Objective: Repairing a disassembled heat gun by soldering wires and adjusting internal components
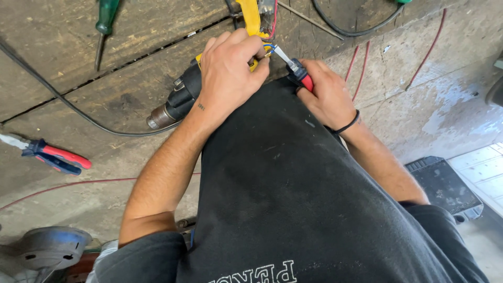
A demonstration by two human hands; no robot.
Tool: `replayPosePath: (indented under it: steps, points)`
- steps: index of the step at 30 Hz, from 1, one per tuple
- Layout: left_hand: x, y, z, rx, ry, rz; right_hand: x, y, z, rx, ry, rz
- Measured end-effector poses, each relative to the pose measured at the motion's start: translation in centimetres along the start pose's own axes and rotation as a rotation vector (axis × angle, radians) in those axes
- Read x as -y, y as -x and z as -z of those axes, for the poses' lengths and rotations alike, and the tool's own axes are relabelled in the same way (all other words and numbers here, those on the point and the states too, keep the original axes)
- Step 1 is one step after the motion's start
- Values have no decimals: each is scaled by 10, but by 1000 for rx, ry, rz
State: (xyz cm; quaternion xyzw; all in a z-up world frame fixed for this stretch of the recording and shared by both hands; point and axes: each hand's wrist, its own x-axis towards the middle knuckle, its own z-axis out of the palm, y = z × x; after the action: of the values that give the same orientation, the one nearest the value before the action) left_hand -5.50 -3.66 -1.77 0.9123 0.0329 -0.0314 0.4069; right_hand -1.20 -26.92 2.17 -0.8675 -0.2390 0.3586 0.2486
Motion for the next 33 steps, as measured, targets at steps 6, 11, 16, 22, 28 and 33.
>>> replayPosePath:
  steps: [6, 11, 16, 22, 28, 33]
  points:
    - [-2, 0, -1, -2, -14, 6, 1, -1, 1, 20, 0, 7]
    - [-2, 0, -1, 7, -25, 3, 0, -2, 1, 23, -3, 10]
    - [-3, 0, -1, 9, -35, -4, 2, -4, 0, 21, -13, 18]
    - [-2, -1, -1, 19, -33, 2, -1, -3, -2, 13, -2, 17]
    - [-1, 0, -3, 11, -21, 15, -5, -5, -5, 13, -16, 19]
    - [7, 9, 20, 21, 56, -80, -3, -2, -2, 38, 43, -37]
